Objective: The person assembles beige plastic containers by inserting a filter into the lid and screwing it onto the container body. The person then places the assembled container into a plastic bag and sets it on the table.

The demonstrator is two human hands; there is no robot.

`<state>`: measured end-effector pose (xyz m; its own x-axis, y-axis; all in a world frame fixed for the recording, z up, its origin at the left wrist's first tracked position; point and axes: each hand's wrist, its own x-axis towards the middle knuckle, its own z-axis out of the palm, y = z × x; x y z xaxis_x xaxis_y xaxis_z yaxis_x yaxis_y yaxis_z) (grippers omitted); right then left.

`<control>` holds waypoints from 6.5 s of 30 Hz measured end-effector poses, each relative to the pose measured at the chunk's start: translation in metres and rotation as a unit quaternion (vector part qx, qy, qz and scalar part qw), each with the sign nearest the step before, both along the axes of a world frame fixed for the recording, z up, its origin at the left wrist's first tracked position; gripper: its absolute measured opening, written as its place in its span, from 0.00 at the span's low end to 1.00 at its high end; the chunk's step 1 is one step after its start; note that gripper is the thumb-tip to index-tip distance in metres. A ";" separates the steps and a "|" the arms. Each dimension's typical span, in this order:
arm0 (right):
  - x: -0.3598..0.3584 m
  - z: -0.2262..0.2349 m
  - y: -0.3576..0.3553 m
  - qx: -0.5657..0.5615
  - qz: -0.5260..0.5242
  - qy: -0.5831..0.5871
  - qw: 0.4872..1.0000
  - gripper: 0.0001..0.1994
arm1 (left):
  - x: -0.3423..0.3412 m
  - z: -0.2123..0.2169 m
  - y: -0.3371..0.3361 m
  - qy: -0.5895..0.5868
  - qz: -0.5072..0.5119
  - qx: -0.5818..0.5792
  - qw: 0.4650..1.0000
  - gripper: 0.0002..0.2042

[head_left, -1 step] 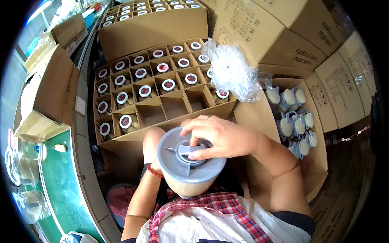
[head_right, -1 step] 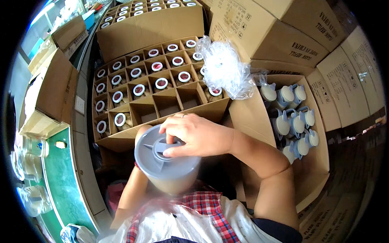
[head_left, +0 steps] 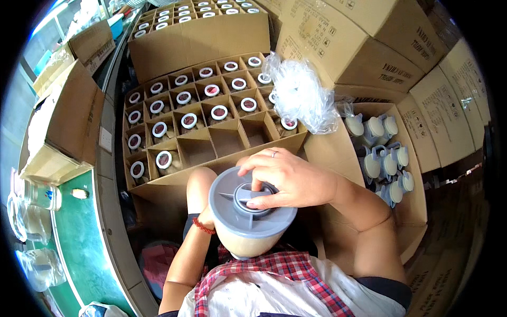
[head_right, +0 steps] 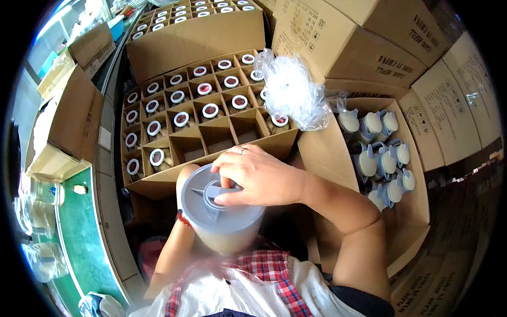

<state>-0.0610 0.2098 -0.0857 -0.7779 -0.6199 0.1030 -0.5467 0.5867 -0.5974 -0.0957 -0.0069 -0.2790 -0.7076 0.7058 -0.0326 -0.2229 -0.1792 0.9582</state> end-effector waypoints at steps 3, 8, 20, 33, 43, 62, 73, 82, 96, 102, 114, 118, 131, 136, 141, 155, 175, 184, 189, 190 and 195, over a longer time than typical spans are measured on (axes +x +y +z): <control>0.018 -0.013 0.018 0.025 -0.082 0.021 0.996 0.14 | 0.020 -0.015 0.001 0.093 0.119 -0.073 0.986 0.18; 0.040 -0.068 0.058 -0.021 -0.183 -0.046 0.982 0.18 | 0.087 0.084 -0.015 0.281 0.179 -0.243 0.911 0.09; 0.078 -0.041 0.070 0.014 -0.029 0.059 0.998 0.11 | 0.104 0.077 -0.015 0.190 -0.018 -0.219 0.957 0.09; 0.073 -0.012 0.051 0.117 0.149 0.252 0.949 0.13 | 0.053 0.091 -0.053 0.074 -0.121 -0.103 0.985 0.09; 0.066 -0.061 0.064 0.064 -0.064 0.006 0.996 0.17 | 0.118 0.085 -0.016 0.219 0.085 -0.238 0.942 0.11; -0.148 -0.101 0.238 0.210 -0.523 0.207 0.800 0.23 | 0.044 0.063 -0.057 -0.209 0.119 -0.064 0.969 0.12; -0.101 -0.128 0.265 -0.136 -0.552 0.171 0.805 0.12 | -0.150 0.127 0.077 0.202 0.059 -0.214 0.954 0.21; -0.069 -0.082 0.145 -0.045 -0.297 0.371 0.879 0.07 | -0.250 0.042 0.231 0.469 0.006 -0.507 0.723 0.28; -0.097 -0.129 0.144 -0.051 -0.329 0.272 0.903 0.26 | -0.190 0.072 0.048 0.364 0.149 -0.394 0.831 0.15; -0.076 -0.126 0.042 0.022 -0.343 0.212 0.915 0.32 | -0.154 0.054 0.025 0.271 0.170 -0.237 0.917 0.12; -0.026 -0.175 0.007 -0.350 -0.291 0.229 0.860 0.07 | -0.060 0.015 -0.063 0.124 0.265 -0.031 0.956 0.09; -0.002 -0.192 0.014 -0.150 -0.271 0.245 0.919 0.09 | -0.033 -0.006 -0.085 0.229 0.244 -0.166 0.928 0.09; 0.078 -0.175 0.004 -0.156 -0.149 0.004 0.976 0.04 | 0.058 0.018 -0.082 -0.195 0.376 -0.020 0.906 0.04; 0.113 -0.172 0.011 -0.123 -0.012 -0.038 0.992 0.02 | 0.124 0.039 -0.078 0.027 0.361 -0.079 0.929 0.01; 0.142 -0.184 0.010 -0.243 -0.088 -0.180 0.949 0.06 | 0.126 0.062 -0.091 0.007 0.293 -0.193 0.936 0.03; 0.127 -0.186 -0.009 -0.227 -0.164 -0.119 0.953 0.08 | 0.045 0.090 -0.047 0.398 0.232 -0.296 0.837 0.08; 0.238 -0.142 0.269 0.155 -0.611 0.009 0.776 0.30 | 0.080 0.066 -0.042 0.742 -0.143 -0.457 0.469 0.11; 0.246 -0.216 0.334 0.212 -0.637 -0.119 0.731 0.38 | 0.114 0.225 -0.213 0.405 0.187 -0.472 0.760 0.14; 0.221 -0.177 0.306 0.260 -0.615 -0.113 0.736 0.39 | 0.204 0.304 -0.432 0.231 0.571 -0.376 0.692 0.17; 0.219 -0.164 0.301 0.272 -0.610 -0.109 0.737 0.39 | 0.209 0.306 -0.472 0.199 0.636 -0.475 0.574 0.18; 0.196 -0.091 0.259 0.337 -0.569 -0.077 0.746 0.40 | 0.187 0.257 -0.610 0.096 0.772 -0.471 0.417 0.32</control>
